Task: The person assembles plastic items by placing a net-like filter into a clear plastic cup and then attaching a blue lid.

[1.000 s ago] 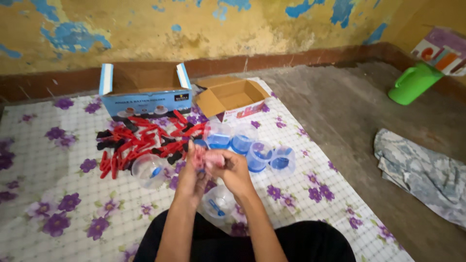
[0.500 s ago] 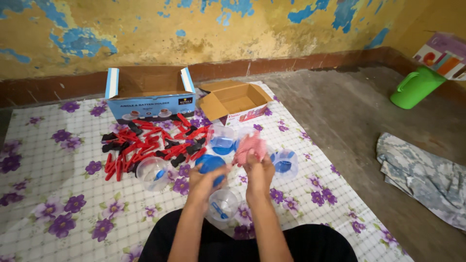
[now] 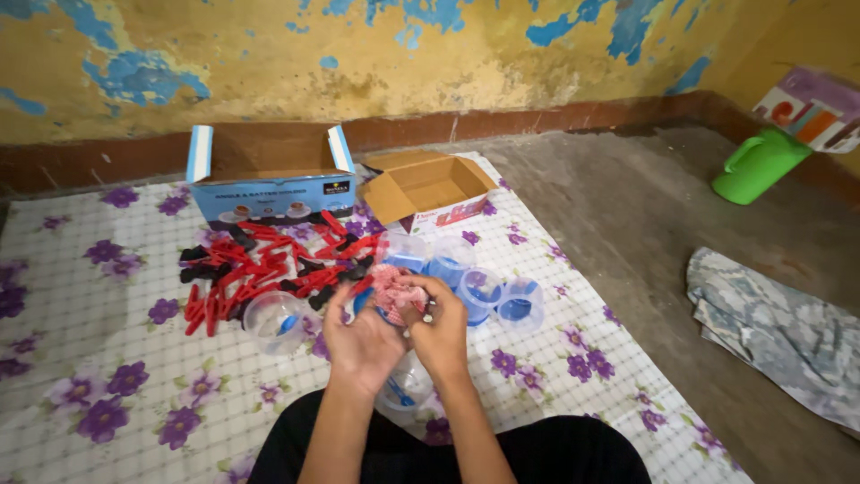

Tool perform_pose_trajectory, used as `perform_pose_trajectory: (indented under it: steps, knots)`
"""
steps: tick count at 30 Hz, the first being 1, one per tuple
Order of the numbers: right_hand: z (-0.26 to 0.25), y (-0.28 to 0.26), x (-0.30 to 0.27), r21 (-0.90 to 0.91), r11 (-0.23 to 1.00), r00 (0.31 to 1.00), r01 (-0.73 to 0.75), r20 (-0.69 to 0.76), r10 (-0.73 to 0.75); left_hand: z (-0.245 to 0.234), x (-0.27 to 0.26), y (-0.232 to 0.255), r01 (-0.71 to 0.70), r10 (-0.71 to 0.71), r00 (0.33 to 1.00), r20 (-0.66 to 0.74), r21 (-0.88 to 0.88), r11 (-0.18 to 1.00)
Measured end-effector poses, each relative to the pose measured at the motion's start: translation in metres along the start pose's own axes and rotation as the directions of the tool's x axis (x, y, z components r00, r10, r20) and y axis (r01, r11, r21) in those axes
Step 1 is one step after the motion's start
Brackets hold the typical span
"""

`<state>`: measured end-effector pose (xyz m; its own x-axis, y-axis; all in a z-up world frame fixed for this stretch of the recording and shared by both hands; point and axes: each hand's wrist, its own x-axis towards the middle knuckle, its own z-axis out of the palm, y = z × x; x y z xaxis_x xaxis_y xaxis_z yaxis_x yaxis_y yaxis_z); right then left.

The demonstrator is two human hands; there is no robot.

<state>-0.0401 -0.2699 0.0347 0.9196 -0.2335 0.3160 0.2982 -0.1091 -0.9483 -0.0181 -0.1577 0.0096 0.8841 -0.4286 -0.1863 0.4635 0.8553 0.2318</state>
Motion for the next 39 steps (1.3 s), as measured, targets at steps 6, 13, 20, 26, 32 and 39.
perform_pose_trajectory:
  steps: [6,13,20,26,32,39]
  knots:
    - [-0.005,-0.019,-0.003,0.076,0.994,0.925,0.075,0.367,-0.098,-0.031,0.015,0.008,0.143,-0.04,0.944,0.327,-0.299,0.944]
    - [0.004,-0.024,-0.007,-0.106,0.954,0.936,0.282,0.251,-0.248,-0.049,0.039,-0.005,-0.041,0.041,0.989,0.143,-0.002,0.999]
    - [0.008,-0.018,-0.006,-0.382,0.875,0.92,0.298,-0.131,-0.37,-0.01,0.029,-0.015,0.011,0.037,0.993,-0.11,0.401,0.916]
    - [0.008,0.001,-0.004,-0.336,0.942,0.894,-0.02,-0.427,-0.133,-0.011,0.033,-0.03,-0.341,0.301,0.937,0.177,0.65,0.679]
    - [-0.013,0.061,0.008,0.161,0.913,0.858,-0.375,-0.313,0.408,-0.011,0.03,-0.034,-0.302,0.344,0.931,0.119,0.779,0.55]
    - [-0.02,0.089,0.015,0.533,0.747,0.872,-0.396,-0.037,0.489,0.003,0.027,-0.03,-0.568,0.508,0.76,0.407,0.795,0.212]
